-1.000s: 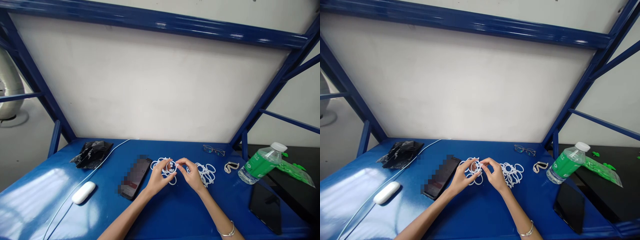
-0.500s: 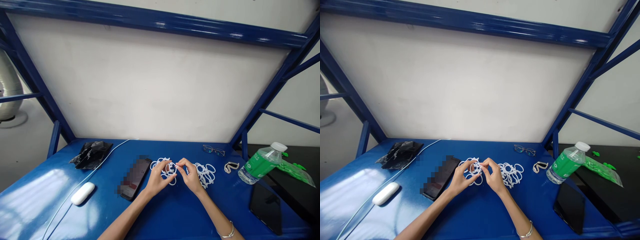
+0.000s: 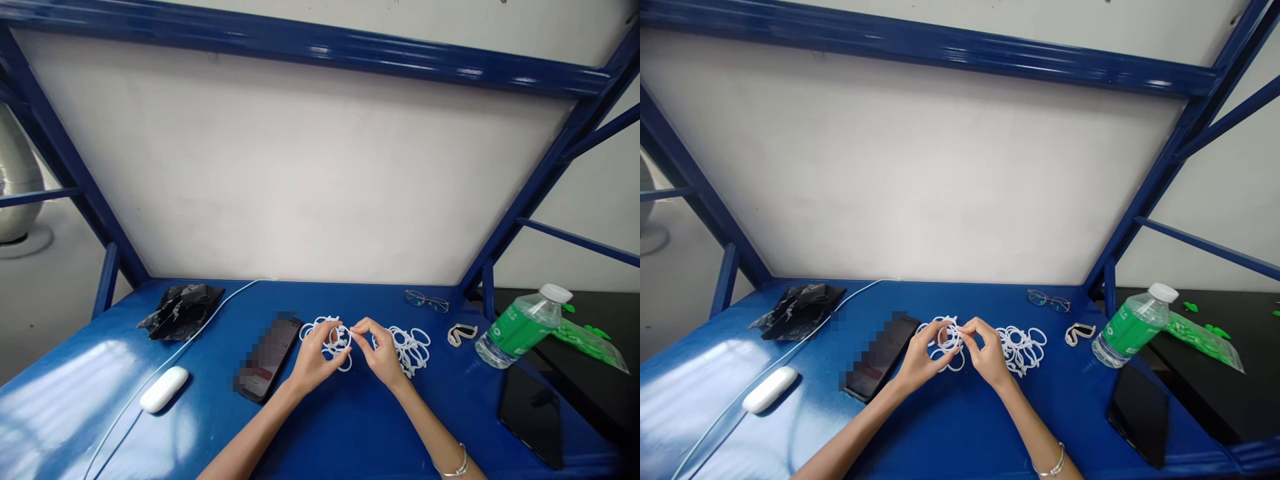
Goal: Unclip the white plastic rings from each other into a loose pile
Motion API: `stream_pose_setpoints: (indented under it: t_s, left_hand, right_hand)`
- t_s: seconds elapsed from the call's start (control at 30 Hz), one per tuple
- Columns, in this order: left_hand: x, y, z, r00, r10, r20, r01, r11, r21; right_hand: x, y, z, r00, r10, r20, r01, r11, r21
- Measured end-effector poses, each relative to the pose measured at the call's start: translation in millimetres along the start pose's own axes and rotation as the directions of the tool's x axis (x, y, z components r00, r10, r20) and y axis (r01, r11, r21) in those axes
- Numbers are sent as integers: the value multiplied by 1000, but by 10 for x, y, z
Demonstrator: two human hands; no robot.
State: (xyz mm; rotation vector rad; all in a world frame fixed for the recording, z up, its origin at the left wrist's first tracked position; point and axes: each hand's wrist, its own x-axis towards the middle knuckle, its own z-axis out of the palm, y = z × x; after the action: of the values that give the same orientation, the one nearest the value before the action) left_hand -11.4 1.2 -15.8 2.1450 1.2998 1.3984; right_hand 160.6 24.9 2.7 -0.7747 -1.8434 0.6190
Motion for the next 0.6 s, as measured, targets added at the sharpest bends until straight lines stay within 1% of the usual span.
stream_pose_setpoints:
  t_s: [0.1, 0.23, 0.3, 0.37, 0.43, 0.53, 0.6]
  left_hand:
    - [-3, -27, 12, 1000, 8, 13, -9, 999, 49]
    - [-12, -74, 40, 999, 35, -3, -34, 989, 141]
    - [-12, -96, 50, 999, 44, -13, -40, 982, 183]
    - [-9, -115, 54, 999, 40, -17, -36, 975, 218]
    - [-3, -130, 55, 999, 29, -15, -24, 968, 248]
    - [3, -151, 57, 1000, 10, -20, -4, 956, 293]
    - [1, -169, 65, 999, -6, -34, 16, 944, 328]
  right_hand:
    - [2, -11, -3, 999, 4, 40, -2, 999, -53]
    - [2, -20, 0, 995, 0, 101, 14, 990, -140]
    - [14, 1, -20, 996, 15, 93, 5, 979, -202]
    - [32, 54, -68, 998, 46, 47, -29, 950, -312]
    - [46, 139, -141, 996, 92, 10, -77, 875, -478]
    - [29, 297, -252, 979, 202, 20, -124, 674, -728]
    - [-5, 387, -294, 957, 289, 21, -147, 547, -824]
